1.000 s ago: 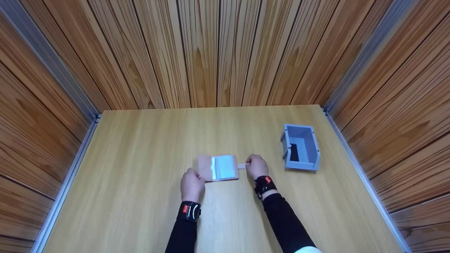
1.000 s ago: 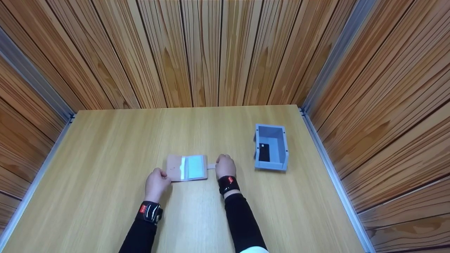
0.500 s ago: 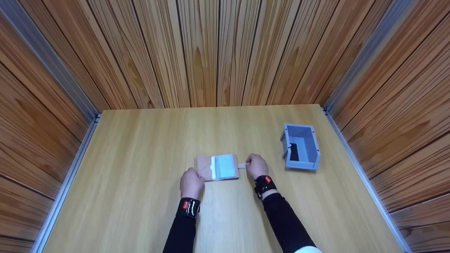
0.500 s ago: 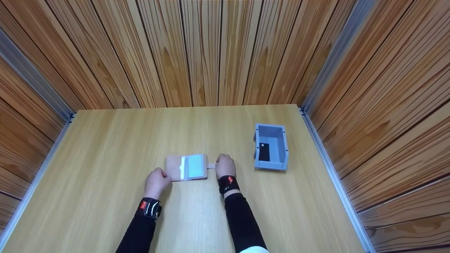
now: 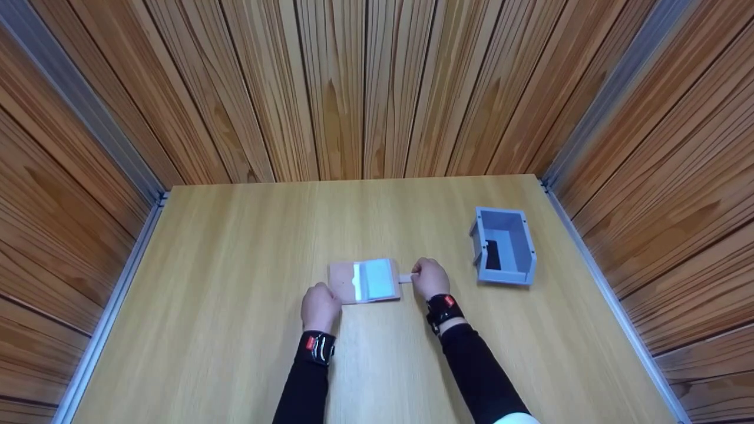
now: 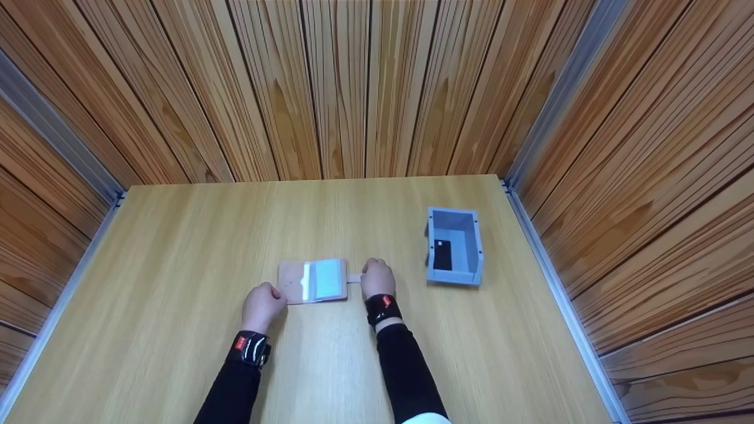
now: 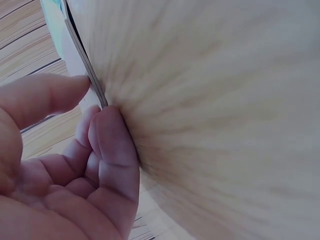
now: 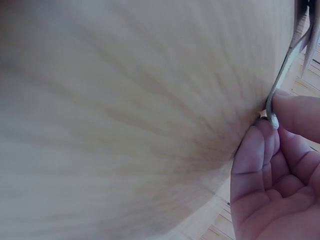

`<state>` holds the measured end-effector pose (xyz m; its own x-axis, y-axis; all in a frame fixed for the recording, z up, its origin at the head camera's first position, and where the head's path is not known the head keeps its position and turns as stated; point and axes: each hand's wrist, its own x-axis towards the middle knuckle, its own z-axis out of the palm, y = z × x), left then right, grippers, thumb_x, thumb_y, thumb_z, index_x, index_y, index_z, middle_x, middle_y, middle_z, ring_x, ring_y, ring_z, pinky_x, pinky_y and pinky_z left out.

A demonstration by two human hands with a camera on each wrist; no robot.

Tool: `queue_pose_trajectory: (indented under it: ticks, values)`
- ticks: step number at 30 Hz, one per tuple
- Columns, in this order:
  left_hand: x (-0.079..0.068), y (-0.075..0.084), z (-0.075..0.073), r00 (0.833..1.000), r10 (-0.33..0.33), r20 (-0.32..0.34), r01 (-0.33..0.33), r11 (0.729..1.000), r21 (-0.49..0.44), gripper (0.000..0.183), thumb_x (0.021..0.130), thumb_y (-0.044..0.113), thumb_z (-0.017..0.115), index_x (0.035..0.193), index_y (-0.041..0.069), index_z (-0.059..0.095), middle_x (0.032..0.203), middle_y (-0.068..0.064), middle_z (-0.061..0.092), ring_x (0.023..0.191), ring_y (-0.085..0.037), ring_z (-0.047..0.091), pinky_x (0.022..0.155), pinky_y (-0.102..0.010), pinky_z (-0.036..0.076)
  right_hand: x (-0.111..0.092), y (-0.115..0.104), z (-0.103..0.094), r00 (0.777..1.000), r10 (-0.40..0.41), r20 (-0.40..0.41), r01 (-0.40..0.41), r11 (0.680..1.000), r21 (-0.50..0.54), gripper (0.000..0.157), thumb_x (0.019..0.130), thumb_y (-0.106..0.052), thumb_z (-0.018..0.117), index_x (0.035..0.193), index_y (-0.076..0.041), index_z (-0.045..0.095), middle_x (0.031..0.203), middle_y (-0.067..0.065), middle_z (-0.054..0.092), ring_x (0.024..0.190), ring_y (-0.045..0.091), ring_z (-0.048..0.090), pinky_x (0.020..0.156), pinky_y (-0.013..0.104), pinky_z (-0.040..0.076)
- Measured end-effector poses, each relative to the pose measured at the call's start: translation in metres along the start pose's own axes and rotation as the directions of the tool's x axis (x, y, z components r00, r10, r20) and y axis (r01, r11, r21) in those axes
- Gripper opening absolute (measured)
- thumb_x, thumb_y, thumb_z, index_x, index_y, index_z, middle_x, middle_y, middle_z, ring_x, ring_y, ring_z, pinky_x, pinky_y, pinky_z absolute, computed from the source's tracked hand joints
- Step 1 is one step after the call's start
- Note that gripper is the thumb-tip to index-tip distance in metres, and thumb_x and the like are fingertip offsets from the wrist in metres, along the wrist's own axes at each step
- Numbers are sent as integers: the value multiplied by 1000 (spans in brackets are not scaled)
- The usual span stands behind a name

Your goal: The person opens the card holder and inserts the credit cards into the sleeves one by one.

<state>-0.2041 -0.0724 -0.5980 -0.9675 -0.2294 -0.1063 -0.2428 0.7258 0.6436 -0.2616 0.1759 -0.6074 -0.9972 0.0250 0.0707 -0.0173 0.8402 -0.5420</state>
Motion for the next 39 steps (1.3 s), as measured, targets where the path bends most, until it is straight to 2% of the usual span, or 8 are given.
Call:
queue_pose_trajectory:
  ticks: [7, 13, 21, 25, 32, 39]
  values:
    - [-1, -1, 0, 1000, 12, -8, -12, 1000, 4, 18, 81, -2, 60, 67, 6, 51, 65, -5, 53, 63, -25, 53, 59, -40, 44, 0, 2, 1, 1000, 23, 19, -23, 1000, 9, 5, 82, 0, 67, 82, -2, 63, 83, 9, 58, 80, 29, 58, 75, 43, 48]
    - [1, -1, 1, 1000, -11, 3, 11, 1000, -7, 13, 82, -2, 58, 71, 4, 55, 68, -7, 57, 67, -27, 57, 63, -43, 47, 0, 2, 0, 999, 36, 24, -36, 999, 18, 6, 81, 0, 68, 82, -3, 63, 82, 9, 57, 80, 29, 58, 75, 44, 48]
    - [2, -1, 1, 999, -32, 36, 32, 999, -12, 11, 83, -2, 60, 74, 3, 55, 70, -8, 57, 68, -27, 56, 66, -42, 47, 1, 4, -4, 993, 97, 74, -103, 990, 92, 4, 84, -2, 68, 87, -2, 66, 85, 8, 59, 82, 27, 57, 77, 42, 47]
    - [2, -1, 2, 999, -34, 41, 35, 999, -25, 11, 84, -2, 59, 74, 3, 55, 71, -7, 57, 69, -26, 56, 66, -41, 46, 0, 4, -8, 994, 82, 69, -90, 989, 119, 5, 85, -3, 69, 89, -1, 66, 83, 7, 61, 80, 26, 59, 76, 42, 48]
    - [0, -3, 1, 1000, -3, 13, 3, 999, -35, 11, 82, 0, 61, 73, 4, 56, 71, -7, 57, 69, -28, 57, 66, -42, 47, -4, 3, -18, 998, 52, 27, -55, 988, 146, 9, 85, -3, 69, 92, 1, 68, 82, 7, 63, 81, 26, 60, 78, 42, 50]
    - [2, -3, 0, 1000, 3, 2, -3, 1000, -16, 11, 80, 0, 60, 71, 5, 56, 69, -6, 56, 67, -27, 56, 65, -42, 47, -2, 5, -32, 990, 128, 63, -137, 973, 186, 17, 89, -8, 65, 104, 1, 68, 93, 10, 63, 88, 27, 60, 81, 41, 50]
